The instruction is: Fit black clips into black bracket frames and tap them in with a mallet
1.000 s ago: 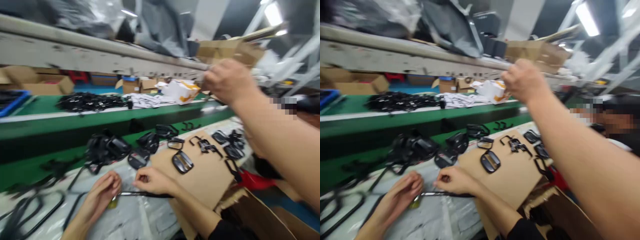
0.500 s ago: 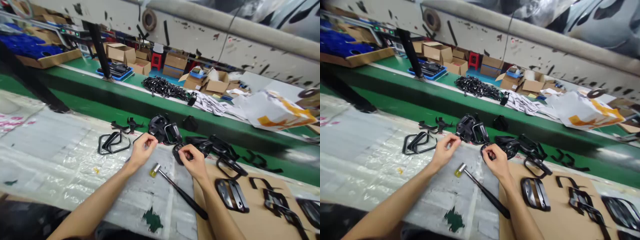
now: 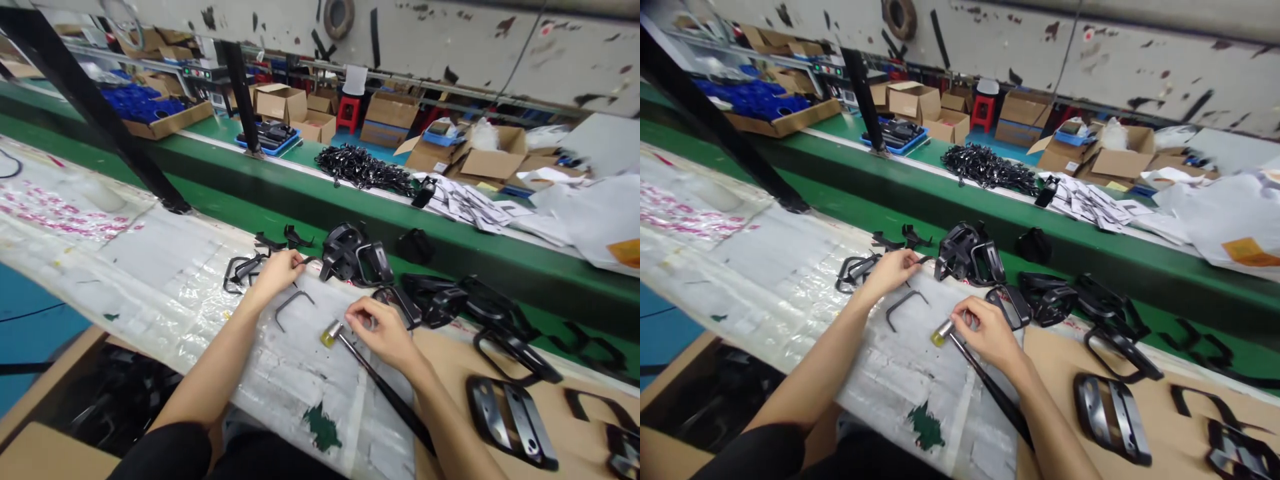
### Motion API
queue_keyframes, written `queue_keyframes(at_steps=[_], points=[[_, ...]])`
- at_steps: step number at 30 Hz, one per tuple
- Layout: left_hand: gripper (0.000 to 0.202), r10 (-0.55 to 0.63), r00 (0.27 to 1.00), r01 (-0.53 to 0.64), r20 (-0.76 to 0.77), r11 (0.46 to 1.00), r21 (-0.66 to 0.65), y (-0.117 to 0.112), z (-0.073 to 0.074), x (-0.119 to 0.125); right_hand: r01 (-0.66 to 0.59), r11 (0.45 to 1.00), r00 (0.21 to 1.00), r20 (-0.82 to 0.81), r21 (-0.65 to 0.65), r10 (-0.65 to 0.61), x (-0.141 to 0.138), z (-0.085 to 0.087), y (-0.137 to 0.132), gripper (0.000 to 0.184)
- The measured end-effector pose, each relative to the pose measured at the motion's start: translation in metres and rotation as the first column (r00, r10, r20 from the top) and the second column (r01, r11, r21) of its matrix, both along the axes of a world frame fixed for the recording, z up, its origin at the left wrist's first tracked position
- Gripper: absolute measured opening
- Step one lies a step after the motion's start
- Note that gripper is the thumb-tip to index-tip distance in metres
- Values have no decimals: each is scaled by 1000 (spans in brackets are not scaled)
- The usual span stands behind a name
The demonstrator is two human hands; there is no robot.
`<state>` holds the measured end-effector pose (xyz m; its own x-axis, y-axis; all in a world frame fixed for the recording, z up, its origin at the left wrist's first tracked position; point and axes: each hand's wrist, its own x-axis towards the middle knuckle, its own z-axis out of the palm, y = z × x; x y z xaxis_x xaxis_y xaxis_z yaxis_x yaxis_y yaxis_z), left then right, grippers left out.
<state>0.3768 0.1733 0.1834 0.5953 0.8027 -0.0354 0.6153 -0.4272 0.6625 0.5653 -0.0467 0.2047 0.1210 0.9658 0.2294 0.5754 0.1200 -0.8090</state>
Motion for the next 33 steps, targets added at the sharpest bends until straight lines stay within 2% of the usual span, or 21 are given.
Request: queue_keyframes(at_steps=[2, 4, 6, 8, 9, 12, 15, 16, 17, 19, 20, 22, 23, 24, 26, 28, 31, 33], points=[[19, 18, 988, -5, 155, 997, -83, 4, 12, -4, 44, 999, 998, -37, 12, -44, 1, -1, -1, 11], [31, 54, 918, 44, 393, 971, -236, -1, 23, -4, 91, 996, 993, -82, 23, -89, 0, -3, -1, 6], [38, 71, 829, 189, 554, 898, -398, -18, 29, 3, 121, 992, 980, -161, 29, -115, -3, -5, -1, 33], [39, 5, 814, 337, 580, 810, -480, -44, 29, 13, 141, 990, 953, -275, 26, -128, -8, -6, -2, 61], [37, -54, 820, 392, 569, 777, -492, -58, 28, 19, 155, 988, 933, -330, 20, -140, -10, -6, -3, 64], [31, -209, 828, 486, 521, 732, -478, -89, 26, 29, 226, 974, 891, -404, -7, -209, -12, -8, -2, 32], [29, -317, 820, 531, 476, 732, -428, -93, 30, 29, 269, 962, 866, -423, -53, -266, -9, -15, 2, 44], [29, -335, 825, 520, 455, 765, -381, -89, 31, 28, 274, 959, 856, -436, -74, -278, -7, -18, 3, 48], [30, -327, 838, 480, 437, 822, -306, -82, 32, 27, 276, 957, 845, -450, -95, -288, -4, -20, 5, 52], [32, -232, 875, 293, 425, 952, -83, -65, 32, 28, 261, 956, 829, -476, -136, -294, 0, -23, 7, 58], [35, -168, 887, 170, 430, 985, 33, -56, 29, 30, 246, 957, 822, -489, -156, -291, 2, -24, 8, 60], [51, -64, 913, -10, 404, 984, 179, -40, 20, 36, 192, 961, 808, -524, -197, -269, 3, -22, 8, 60], [59, -38, 936, -30, 351, 982, 186, -33, 14, 39, 154, 964, 798, -548, -218, -252, 3, -20, 8, 60], [63, -34, 960, -9, 277, 988, 153, -27, 7, 41, 113, 965, 783, -578, -236, -233, 3, -17, 8, 60], [56, -61, 988, 57, 140, 998, 33, -19, -4, 43, 27, 965, 744, -640, -262, -194, 3, -11, 9, 63], [49, -53, 991, 63, 120, 995, -82, -15, -11, 40, -38, 963, 700, -695, -267, -165, 5, -4, 9, 66], [53, 90, 942, 11, 323, 955, -298, -12, -6, 33, -43, 970, 634, -757, -240, -159, 12, 8, 8, 58], [60, 206, 861, 55, 466, 872, -486, -15, 3, 32, -3, 977, 610, -775, -213, -166, 19, 17, 5, 46]])
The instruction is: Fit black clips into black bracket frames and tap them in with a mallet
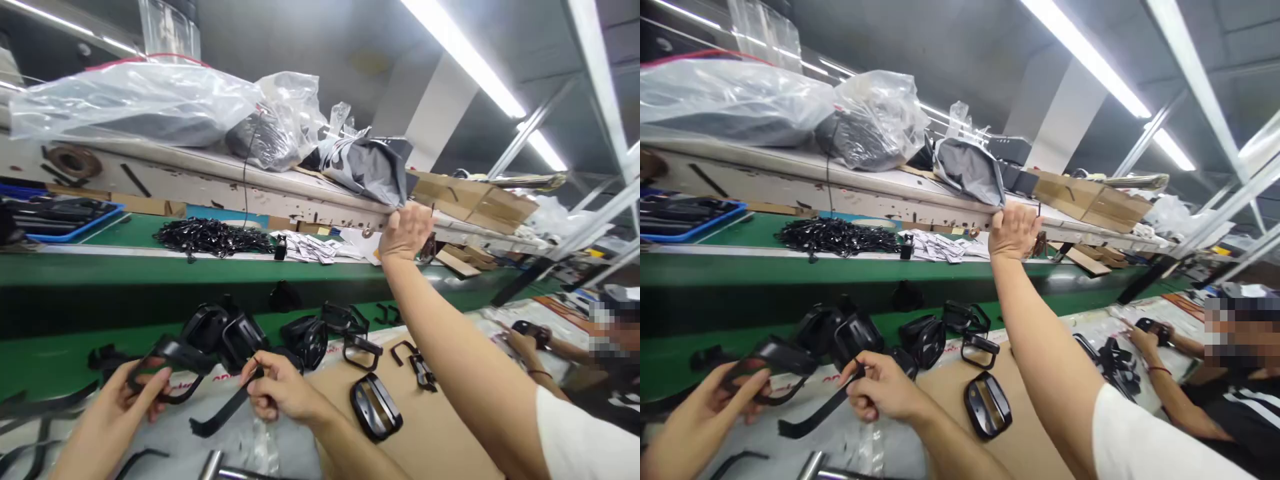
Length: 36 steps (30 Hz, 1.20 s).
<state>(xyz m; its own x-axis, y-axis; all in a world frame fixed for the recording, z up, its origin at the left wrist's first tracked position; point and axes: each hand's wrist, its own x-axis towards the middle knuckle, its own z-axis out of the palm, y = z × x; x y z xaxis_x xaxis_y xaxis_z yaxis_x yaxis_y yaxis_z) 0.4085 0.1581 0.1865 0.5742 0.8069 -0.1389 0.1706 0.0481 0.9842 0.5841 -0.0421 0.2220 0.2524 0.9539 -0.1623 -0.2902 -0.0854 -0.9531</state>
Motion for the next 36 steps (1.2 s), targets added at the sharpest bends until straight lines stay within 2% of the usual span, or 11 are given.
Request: queue_keyframes(at_steps=[4, 7, 9, 13, 15, 19, 22, 25, 29, 33, 36], points=[[64, 60, 968, 37, 245, 927, -374, -23, 14, 6, 98, 993, 994, 52, 64, -101, 14, 27, -17, 42], [62, 25, 921, 191, 389, 840, -507, -49, 16, 11, 225, 966, 959, 148, 130, -243, 23, 46, -32, 62], [55, -27, 875, 312, 484, 796, -520, -64, 15, 13, 269, 946, 941, 162, 181, -298, 27, 51, -37, 68], [46, -92, 821, 454, 563, 703, -547, -81, 12, 14, 262, 920, 935, 159, 291, -317, 24, 46, -42, 45], [46, -80, 815, 462, 574, 689, -559, -85, 13, 14, 187, 928, 924, 264, 322, -278, 15, 44, -45, 34], [47, -96, 792, 495, 603, 677, -544, -89, 16, 15, -1, 943, 828, 530, 333, -186, -7, 41, -49, 22], [51, -80, 790, 481, 608, 695, -534, -88, 16, 17, 23, 950, 863, 474, 312, -176, -19, 33, -47, 13], [55, -43, 798, 465, 601, 679, -568, -87, 15, 19, 40, 956, 786, 581, 291, -210, -20, 27, -43, 4], [49, 30, 814, 439, 580, 621, -649, -86, 14, 21, -72, 965, 651, 745, 251, -145, -15, 30, -37, 2], [37, 54, 829, 419, 556, 597, -684, -83, 13, 20, -157, 959, 609, 788, 236, -94, -12, 38, -34, 13], [35, 34, 818, 453, 574, 575, -681, -80, 11, 18, -224, 963, 590, 808, 152, 9, -10, 42, -37, 17]])
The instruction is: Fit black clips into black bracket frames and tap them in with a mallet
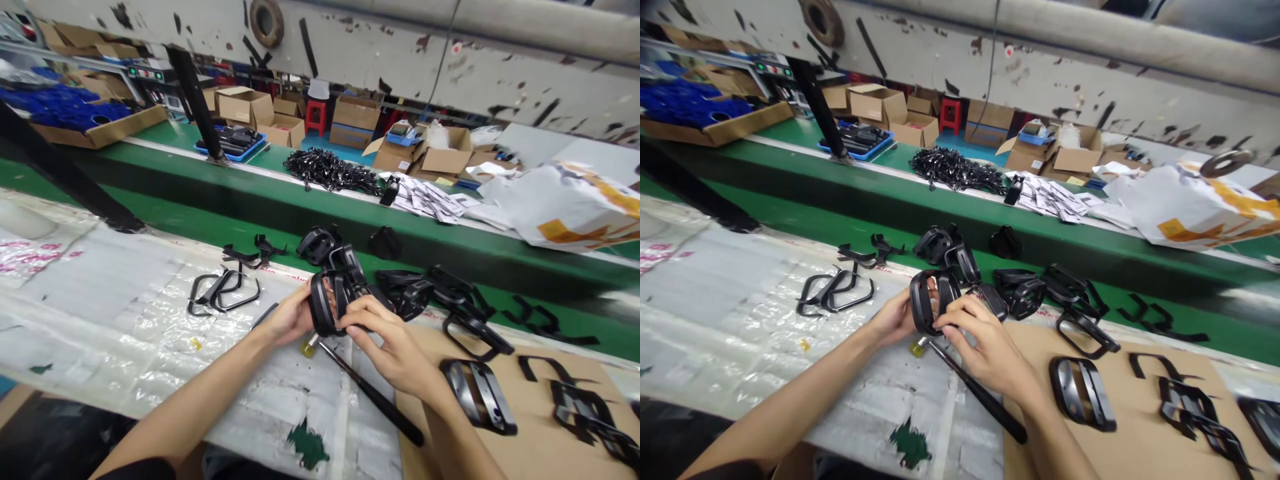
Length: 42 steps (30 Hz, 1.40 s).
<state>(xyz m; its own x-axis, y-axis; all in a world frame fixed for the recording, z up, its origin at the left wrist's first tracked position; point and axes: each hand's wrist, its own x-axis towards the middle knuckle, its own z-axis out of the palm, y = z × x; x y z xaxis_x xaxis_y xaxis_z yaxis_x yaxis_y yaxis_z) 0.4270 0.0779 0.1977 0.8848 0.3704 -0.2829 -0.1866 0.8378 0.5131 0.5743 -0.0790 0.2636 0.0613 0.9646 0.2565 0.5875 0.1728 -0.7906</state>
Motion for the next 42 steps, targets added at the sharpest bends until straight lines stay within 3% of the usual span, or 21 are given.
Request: queue_keyframes(at_steps=[3, 6, 11, 14, 18, 23, 27, 31, 39, 42], points=[[33, 0, 1000, 0, -1, 1000, 7, 1, -2, -1, -81, 995, 997, 13, -67, 82, 2, 2, -2, 19], [30, 51, 998, -51, -35, 999, 0, 2, -4, 0, -105, 994, 994, 19, -28, 106, 3, 0, -1, 20], [28, -47, 997, 43, -66, 997, -63, 6, -7, 1, -2, 992, 1000, -16, 129, 4, 1, -11, 4, 20], [27, -39, 992, 22, -118, 990, -139, 8, -9, 1, 26, 981, 998, -60, 192, -15, -3, -17, 6, 22], [35, 10, 980, -47, -198, 982, -183, 8, -9, 3, 48, 990, 997, -64, 130, -40, -13, -21, 6, 28], [44, 37, 963, -92, -268, 977, -195, 8, -4, 6, 93, 990, 991, 83, 102, -101, -16, -23, 4, 22], [48, 23, 953, -81, -302, 980, -180, 8, -6, 7, -19, 999, 996, 87, 32, 16, -10, -22, 2, 30], [38, 39, 970, -68, -240, 991, -114, 9, -13, 6, -27, 999, 996, 86, -26, 29, -9, -26, 2, 32], [34, -41, 997, 33, -66, 994, -107, 9, -11, 3, -142, 985, 979, 162, 102, 125, -23, -30, 11, 27], [35, -87, 995, 83, -50, 993, -90, 6, -4, 2, -14, 977, 996, 88, 212, -5, -18, -24, 10, 26]])
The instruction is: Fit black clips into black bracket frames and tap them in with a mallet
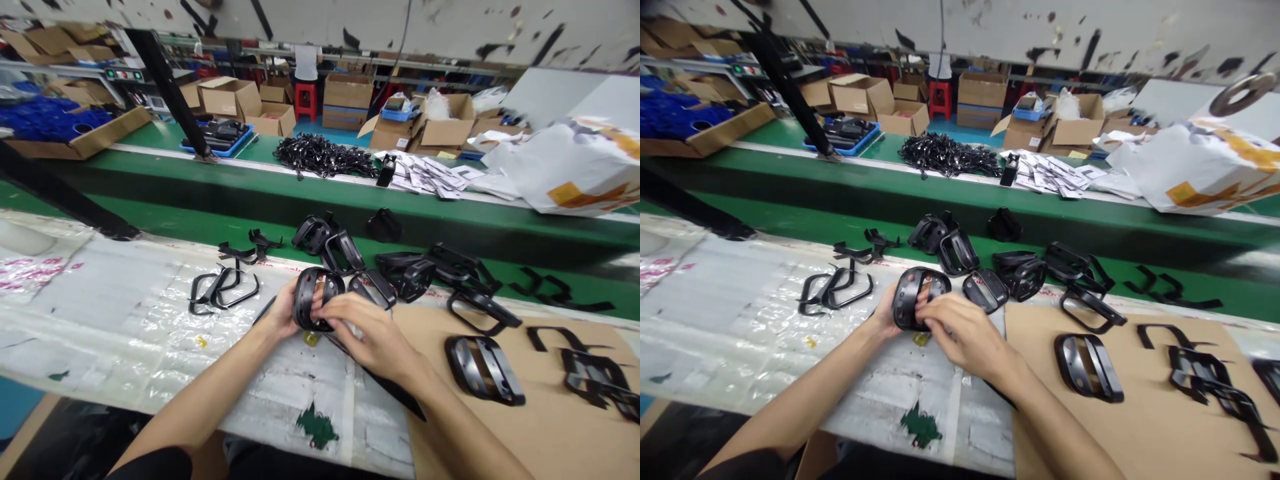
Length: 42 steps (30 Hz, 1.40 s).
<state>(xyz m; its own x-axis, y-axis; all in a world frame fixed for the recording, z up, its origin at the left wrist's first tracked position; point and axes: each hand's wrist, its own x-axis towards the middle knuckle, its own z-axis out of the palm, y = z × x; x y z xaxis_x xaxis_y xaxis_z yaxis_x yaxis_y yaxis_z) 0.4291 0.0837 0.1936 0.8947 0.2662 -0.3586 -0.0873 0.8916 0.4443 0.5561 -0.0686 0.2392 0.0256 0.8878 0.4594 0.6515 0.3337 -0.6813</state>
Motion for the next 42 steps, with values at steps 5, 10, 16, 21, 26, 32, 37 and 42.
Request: queue_keyframes(at_steps=[5, 10, 16, 21, 26, 32, 37, 42], points=[[32, -51, 997, 48, 57, 998, 49, -12, 7, -3, 151, 984, 989, 20, -99, -150, 13, 3, -4, 116], [18, 36, 995, -49, 89, 988, 148, -21, 9, -4, 58, 975, 995, 89, -217, -39, 6, -7, 0, 138], [25, 11, 1000, -6, -17, 955, 295, -15, 18, -7, 19, 1000, 999, -31, -24, -19, 13, -14, 3, 111], [27, -14, 999, 22, -45, 983, 185, -10, 17, -8, 10, 999, 1000, -21, -39, -11, 20, -14, 5, 109], [16, 6, 998, -8, -64, 1000, -26, -14, 14, -5, 28, 996, 999, 26, -90, -26, 19, -11, 5, 106], [15, -13, 1000, 11, -18, 996, -89, -11, 10, -5, 14, 997, 1000, 24, -75, -12, 15, -8, 7, 105], [39, -113, 991, 124, 67, 974, -189, -5, 6, -6, 18, 997, 1000, 6, -79, -18, 14, -4, 6, 108], [35, -125, 989, 142, 79, 952, -273, 0, 4, -8, -29, 997, 999, -24, -72, 27, 18, -3, 5, 109]])
